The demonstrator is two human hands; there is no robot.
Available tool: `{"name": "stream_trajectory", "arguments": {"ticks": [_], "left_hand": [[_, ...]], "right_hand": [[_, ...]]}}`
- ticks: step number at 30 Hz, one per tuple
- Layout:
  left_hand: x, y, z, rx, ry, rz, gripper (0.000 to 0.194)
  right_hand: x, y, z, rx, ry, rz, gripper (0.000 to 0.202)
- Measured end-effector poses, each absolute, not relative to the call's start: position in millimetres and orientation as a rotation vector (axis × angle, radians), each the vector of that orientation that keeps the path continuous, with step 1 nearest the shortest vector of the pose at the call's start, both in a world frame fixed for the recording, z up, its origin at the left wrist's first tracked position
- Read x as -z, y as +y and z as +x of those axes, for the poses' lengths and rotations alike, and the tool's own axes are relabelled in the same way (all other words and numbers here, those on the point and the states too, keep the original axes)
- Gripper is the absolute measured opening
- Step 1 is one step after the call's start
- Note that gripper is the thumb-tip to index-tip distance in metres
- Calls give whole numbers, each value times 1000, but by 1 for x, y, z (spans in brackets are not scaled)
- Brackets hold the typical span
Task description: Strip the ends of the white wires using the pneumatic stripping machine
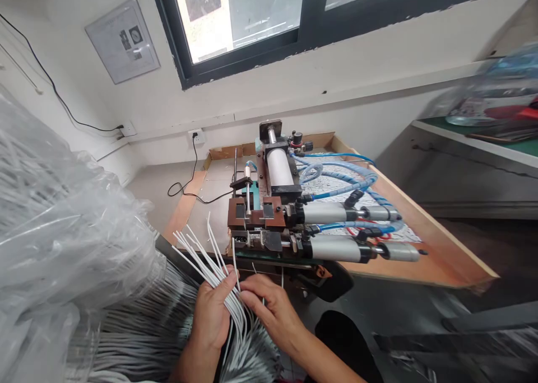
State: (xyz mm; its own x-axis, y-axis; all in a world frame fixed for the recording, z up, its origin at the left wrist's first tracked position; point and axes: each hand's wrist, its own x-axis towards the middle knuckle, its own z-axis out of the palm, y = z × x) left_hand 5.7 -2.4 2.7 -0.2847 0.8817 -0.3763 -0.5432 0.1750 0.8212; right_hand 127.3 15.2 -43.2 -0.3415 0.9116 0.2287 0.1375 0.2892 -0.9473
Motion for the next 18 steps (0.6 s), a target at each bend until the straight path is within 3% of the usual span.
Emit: {"name": "stream_trajectory", "arguments": {"ticks": [4,18], "left_hand": [[-8,-3,5,-1447,1179,448,15],[-17,-7,10,-1406,1117,429,15]], "right_hand": [[30,16,113,-1486,-1259,-862,19],[14,33,119,-1794,-573,-805,22]]}}
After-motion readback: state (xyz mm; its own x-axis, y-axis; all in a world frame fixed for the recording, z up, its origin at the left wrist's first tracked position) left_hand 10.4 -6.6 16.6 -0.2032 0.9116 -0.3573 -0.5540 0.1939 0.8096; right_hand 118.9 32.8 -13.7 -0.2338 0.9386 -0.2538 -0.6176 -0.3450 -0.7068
